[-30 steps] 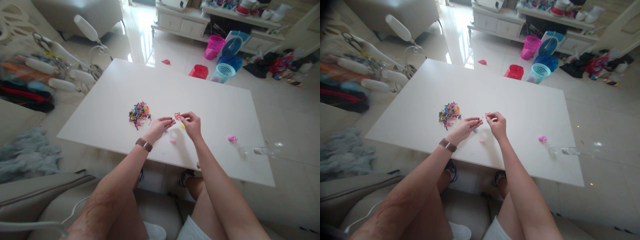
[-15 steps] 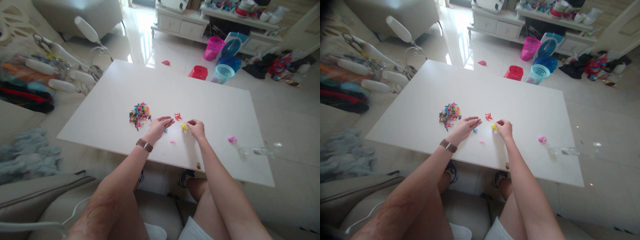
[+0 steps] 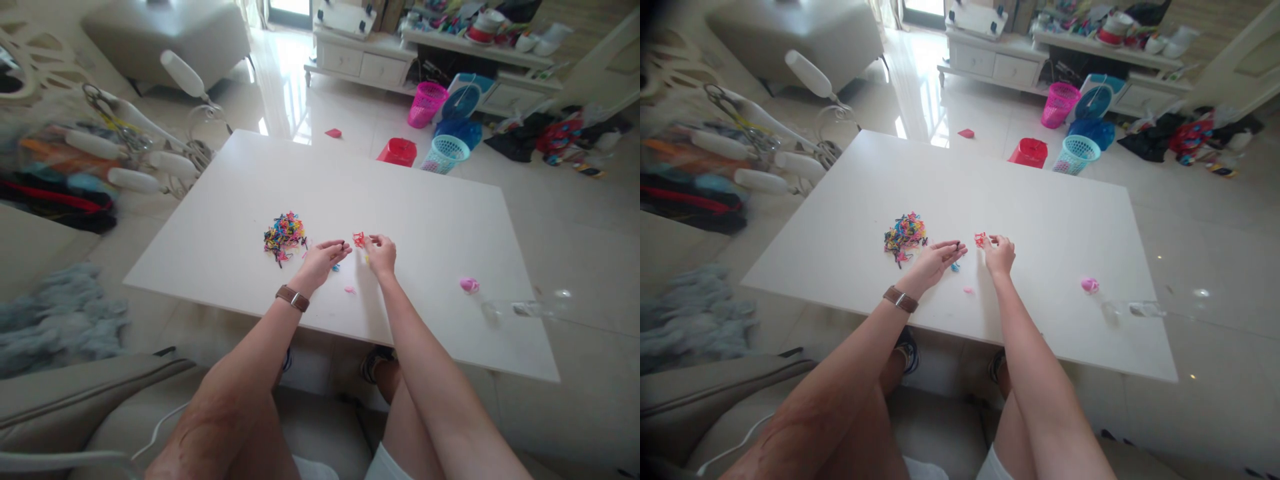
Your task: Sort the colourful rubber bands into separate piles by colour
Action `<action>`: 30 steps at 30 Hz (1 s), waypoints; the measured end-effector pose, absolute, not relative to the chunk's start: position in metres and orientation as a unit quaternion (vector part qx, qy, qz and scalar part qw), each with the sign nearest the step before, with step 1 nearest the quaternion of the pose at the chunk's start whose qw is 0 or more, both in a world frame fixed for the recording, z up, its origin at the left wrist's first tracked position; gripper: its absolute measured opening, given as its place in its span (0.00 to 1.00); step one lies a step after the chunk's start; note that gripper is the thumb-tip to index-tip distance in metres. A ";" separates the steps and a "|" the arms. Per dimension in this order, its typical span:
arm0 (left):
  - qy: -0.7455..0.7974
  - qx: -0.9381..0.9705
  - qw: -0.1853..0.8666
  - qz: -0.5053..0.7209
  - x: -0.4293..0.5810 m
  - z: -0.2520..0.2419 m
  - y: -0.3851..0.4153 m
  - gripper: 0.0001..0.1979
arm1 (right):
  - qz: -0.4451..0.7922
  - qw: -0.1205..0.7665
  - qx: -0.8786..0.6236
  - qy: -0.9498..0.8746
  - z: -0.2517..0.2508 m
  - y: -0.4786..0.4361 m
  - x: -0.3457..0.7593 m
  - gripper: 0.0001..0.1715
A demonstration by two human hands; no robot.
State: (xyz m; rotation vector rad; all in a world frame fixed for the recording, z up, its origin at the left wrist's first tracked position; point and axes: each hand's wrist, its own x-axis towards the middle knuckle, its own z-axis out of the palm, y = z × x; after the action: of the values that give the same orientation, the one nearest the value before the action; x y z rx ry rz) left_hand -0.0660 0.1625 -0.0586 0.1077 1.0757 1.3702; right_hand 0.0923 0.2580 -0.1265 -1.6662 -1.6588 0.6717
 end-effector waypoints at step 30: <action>0.466 0.123 0.672 0.562 -0.048 -0.060 0.164 0.06 | 0.373 0.310 -0.447 -0.751 -0.059 0.222 0.105 0.10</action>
State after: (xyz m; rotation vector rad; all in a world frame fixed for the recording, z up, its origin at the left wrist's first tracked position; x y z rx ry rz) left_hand -0.0483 0.1643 -0.0604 0.2771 1.0498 1.2657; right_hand 0.1054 0.2221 -0.0588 -1.1821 -1.9848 0.9857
